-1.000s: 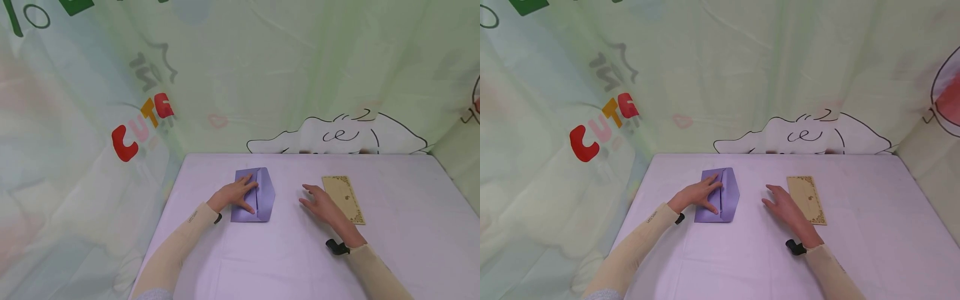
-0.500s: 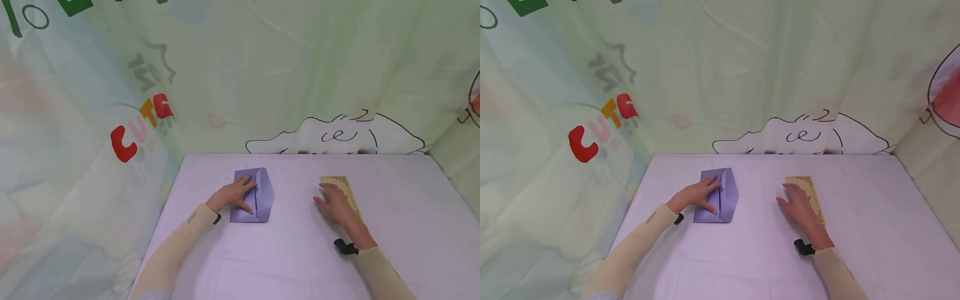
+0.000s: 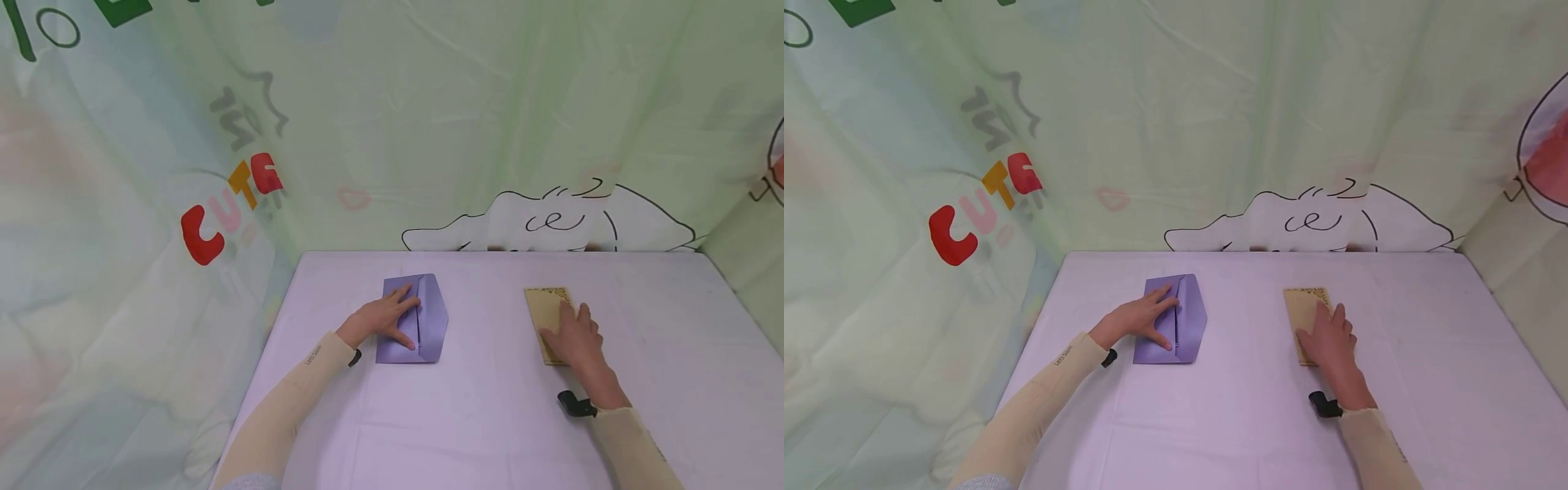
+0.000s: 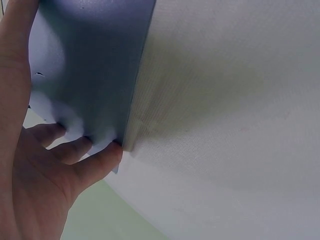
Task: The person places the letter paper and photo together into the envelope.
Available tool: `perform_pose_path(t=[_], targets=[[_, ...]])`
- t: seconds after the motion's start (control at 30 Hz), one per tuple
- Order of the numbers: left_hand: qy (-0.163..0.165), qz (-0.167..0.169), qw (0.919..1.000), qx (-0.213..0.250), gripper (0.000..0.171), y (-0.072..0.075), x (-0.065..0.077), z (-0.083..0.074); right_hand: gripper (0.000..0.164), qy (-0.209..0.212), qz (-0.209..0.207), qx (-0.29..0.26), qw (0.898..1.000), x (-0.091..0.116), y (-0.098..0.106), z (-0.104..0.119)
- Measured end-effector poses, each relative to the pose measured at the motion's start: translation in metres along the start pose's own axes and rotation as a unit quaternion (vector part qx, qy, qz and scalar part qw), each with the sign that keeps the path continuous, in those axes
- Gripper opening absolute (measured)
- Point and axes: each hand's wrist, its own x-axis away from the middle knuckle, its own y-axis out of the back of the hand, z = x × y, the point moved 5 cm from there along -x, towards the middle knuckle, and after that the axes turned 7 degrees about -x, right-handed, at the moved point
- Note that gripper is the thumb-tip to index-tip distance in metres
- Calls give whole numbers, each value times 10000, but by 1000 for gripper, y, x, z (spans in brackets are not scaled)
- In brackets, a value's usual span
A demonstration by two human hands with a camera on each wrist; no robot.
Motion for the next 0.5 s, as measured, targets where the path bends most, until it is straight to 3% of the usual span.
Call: perform_pose_path(t=[0.5], targets=[[5, -38, 10000, 71, 103, 1, 1, 0, 86, -153, 262, -32, 9995, -11, 5, -12]])
